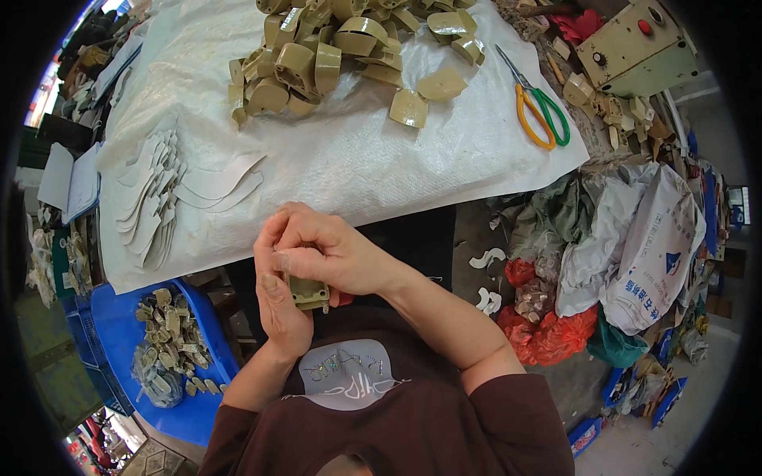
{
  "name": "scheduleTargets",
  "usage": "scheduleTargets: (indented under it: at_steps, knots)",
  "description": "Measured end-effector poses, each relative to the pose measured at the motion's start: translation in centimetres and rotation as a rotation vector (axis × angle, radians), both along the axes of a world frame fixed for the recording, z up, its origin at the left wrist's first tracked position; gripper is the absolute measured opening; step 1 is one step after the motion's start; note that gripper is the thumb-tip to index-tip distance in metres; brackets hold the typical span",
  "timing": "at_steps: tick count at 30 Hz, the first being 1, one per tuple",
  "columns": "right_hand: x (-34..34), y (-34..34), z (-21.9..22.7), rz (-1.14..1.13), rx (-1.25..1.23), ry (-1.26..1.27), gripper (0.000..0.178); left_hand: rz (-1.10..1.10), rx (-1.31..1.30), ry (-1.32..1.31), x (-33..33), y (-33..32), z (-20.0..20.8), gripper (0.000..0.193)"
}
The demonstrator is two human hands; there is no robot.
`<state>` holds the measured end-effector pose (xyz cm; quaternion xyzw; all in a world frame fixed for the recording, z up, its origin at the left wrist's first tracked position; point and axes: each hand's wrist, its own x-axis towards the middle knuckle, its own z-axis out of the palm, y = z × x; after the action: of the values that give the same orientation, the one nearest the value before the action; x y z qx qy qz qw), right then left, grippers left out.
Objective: The person repeatedly picks up beige plastic shoe components and white insole inserts from a table. They insert the white insole into the plastic part by hand, pressing it into place, and then set the assembled unit aside. The process is repeated for multiple units throughout the clip.
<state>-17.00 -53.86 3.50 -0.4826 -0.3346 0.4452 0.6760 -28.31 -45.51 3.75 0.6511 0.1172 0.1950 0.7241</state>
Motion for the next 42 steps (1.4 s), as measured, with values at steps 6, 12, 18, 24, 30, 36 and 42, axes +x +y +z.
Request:
scheduleTargets:
  at_steps: [6,12,18,24,30,36,42]
  knots:
    - [-2.8,0.3,-2.6,-0.263,0.156,-0.277,0.033,0.154,-0.051,-0.028,0.2,0.7,-1.4,0.054]
    - [-3.7,-0.1,-1.8,-0.244,0.166,-0.165,0.039,0.211,-0.136,-0.028,0.2,0.6,-1.5,0.049]
    - [-3.5,0.2,-1.9,-0.318,0.075,-0.324,0.043,0.059,-0.477,-0.151,0.1,0.6,-1.0,0.059]
    - [-1.2,-0.5,0.1,-0.371,-0.09,-0.601,0.055,0.018,-0.462,-0.047,0.0,2.0,-0.7,0.083]
    - [0.0,-0.1,2.0,-0.183,-0.272,-0.703,0.04,0.005,0.174,-0.191,0.1,2.1,-1.6,0.081]
    - [-0.3,-0.7,0.2,-0.369,-0.034,-0.478,0.024,-0.02,0.007,0.097,-0.5,2.3,-0.5,0.057]
    - [1.9,-0.7,-1.5,-0.057,-0.123,0.237,0.016,0.032,0.581,0.131,-0.7,3.4,1.0,0.056]
